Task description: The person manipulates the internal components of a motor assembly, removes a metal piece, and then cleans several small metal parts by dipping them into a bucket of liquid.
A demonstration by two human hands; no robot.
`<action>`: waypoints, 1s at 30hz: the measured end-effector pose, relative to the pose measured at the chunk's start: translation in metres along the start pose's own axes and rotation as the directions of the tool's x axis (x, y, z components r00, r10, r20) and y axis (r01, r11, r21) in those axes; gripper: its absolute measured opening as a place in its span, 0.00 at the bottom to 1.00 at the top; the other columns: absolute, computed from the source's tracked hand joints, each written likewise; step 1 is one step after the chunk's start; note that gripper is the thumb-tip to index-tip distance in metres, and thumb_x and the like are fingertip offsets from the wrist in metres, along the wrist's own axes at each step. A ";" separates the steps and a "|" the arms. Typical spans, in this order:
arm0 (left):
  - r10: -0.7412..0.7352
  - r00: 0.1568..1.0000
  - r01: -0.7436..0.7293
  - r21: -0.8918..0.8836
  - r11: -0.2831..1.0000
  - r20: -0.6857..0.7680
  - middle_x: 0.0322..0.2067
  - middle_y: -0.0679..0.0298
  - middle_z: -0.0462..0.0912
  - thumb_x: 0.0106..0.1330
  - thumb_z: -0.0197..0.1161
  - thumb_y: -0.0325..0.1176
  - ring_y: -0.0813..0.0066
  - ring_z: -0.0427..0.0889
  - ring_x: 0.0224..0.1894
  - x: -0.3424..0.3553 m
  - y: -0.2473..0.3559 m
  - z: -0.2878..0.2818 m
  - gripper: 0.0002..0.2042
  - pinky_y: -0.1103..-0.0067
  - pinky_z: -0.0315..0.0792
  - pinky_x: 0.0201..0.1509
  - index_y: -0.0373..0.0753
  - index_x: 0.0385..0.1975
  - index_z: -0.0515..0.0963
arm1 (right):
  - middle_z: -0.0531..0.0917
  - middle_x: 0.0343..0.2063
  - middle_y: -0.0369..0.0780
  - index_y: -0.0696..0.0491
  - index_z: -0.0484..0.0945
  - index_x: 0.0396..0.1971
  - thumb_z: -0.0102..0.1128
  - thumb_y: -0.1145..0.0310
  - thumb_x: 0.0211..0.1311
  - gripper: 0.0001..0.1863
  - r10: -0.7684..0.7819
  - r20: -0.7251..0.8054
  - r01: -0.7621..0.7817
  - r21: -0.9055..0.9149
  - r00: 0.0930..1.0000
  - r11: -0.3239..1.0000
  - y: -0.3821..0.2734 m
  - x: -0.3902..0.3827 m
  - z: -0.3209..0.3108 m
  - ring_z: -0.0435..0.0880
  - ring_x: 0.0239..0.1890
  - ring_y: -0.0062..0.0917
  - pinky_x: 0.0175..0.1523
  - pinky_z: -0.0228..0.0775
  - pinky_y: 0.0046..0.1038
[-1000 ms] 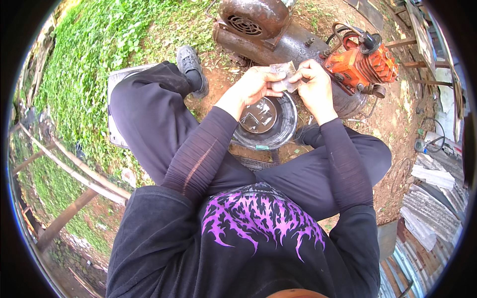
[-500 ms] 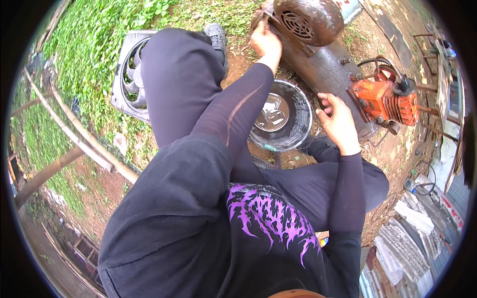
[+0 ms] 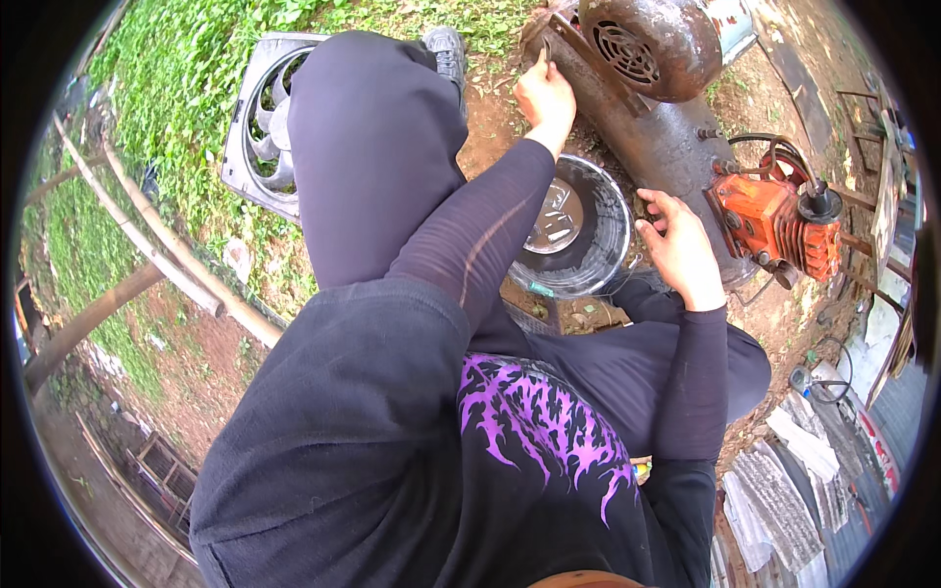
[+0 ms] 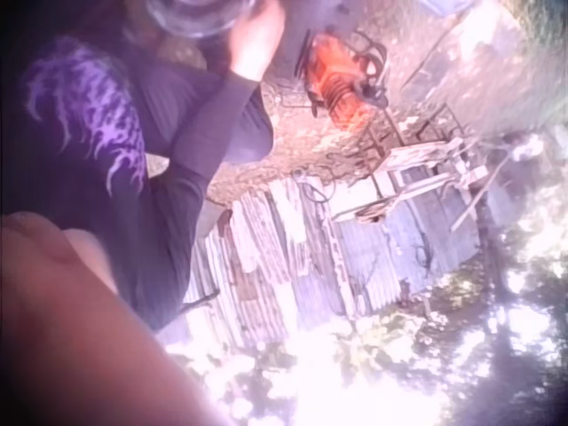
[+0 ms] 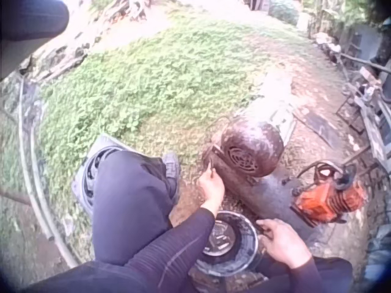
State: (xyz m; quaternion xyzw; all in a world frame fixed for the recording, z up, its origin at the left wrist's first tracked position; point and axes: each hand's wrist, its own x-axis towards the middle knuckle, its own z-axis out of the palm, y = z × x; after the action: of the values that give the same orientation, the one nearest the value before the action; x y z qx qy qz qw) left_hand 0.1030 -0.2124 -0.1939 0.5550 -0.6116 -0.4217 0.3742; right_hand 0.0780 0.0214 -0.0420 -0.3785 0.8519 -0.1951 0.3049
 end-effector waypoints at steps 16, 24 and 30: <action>0.166 0.986 -0.164 -0.070 0.984 0.020 0.31 0.45 0.87 0.66 0.61 0.25 0.59 0.88 0.30 0.016 0.001 0.007 0.13 0.68 0.79 0.40 0.37 0.48 0.86 | 0.83 0.43 0.51 0.56 0.77 0.57 0.66 0.72 0.61 0.23 -0.018 0.050 0.020 -0.049 0.999 0.999 0.008 -0.002 0.005 0.83 0.50 0.44 0.57 0.74 0.40; 0.272 0.927 -0.277 -0.018 0.961 0.257 0.33 0.45 0.87 0.65 0.61 0.25 0.52 0.89 0.33 -0.024 -0.006 0.014 0.13 0.67 0.81 0.43 0.34 0.46 0.86 | 0.83 0.44 0.52 0.56 0.77 0.57 0.65 0.71 0.61 0.23 0.020 0.114 -0.009 -0.102 0.993 0.995 0.002 -0.004 0.006 0.83 0.50 0.46 0.57 0.73 0.41; 0.121 0.988 -0.115 -0.057 0.992 0.102 0.34 0.46 0.88 0.65 0.62 0.27 0.54 0.89 0.35 -0.032 -0.032 0.006 0.10 0.67 0.80 0.43 0.36 0.42 0.87 | 0.83 0.44 0.53 0.56 0.77 0.58 0.65 0.71 0.62 0.23 -0.018 0.097 0.027 -0.092 0.995 0.995 -0.002 -0.001 0.007 0.83 0.50 0.47 0.58 0.73 0.41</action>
State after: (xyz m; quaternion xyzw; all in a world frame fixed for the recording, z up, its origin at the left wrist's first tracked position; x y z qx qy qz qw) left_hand 0.1127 -0.1810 -0.2251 0.4852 -0.6510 -0.4430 0.3801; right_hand 0.0841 0.0202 -0.0462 -0.4108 0.8401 -0.1403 0.3252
